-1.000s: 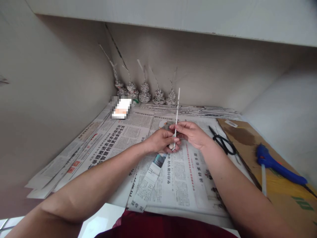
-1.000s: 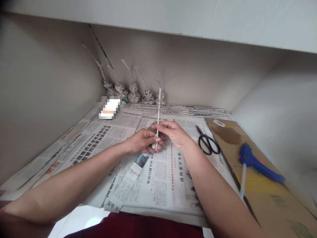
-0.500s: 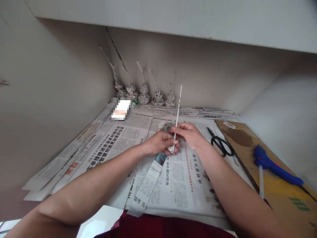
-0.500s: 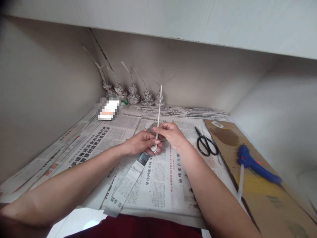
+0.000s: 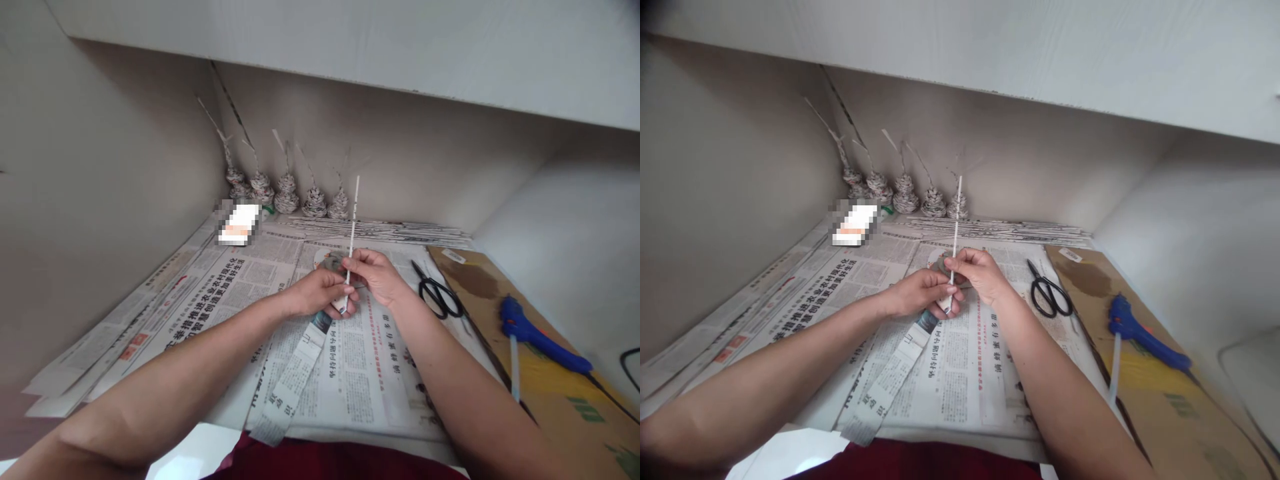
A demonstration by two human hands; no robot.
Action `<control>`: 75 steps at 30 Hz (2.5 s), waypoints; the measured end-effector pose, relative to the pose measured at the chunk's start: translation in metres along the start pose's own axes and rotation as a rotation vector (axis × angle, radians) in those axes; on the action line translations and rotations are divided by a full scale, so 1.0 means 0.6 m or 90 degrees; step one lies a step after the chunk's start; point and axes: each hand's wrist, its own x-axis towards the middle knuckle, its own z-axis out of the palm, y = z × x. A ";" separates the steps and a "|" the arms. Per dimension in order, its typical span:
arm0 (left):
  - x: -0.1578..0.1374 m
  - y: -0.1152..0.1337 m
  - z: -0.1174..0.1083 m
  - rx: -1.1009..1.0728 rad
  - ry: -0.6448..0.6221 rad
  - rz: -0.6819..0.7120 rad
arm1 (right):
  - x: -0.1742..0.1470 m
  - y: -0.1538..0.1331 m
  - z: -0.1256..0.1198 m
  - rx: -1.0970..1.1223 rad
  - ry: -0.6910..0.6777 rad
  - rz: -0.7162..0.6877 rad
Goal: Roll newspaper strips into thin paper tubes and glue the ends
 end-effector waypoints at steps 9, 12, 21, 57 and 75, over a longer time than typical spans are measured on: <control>-0.003 0.003 0.000 -0.013 -0.040 -0.007 | 0.019 0.019 -0.038 -0.342 0.162 -0.169; -0.003 0.003 0.000 -0.018 -0.041 0.007 | 0.025 0.039 -0.036 -0.639 0.063 -0.236; 0.001 -0.002 -0.003 -0.046 0.002 -0.009 | 0.042 0.045 -0.004 -0.988 0.127 -0.207; 0.002 -0.007 0.001 -0.074 0.004 -0.026 | 0.006 -0.010 -0.022 -0.263 0.059 -0.110; 0.004 -0.010 0.005 -0.046 0.017 -0.020 | 0.001 -0.019 -0.003 -0.018 0.094 -0.014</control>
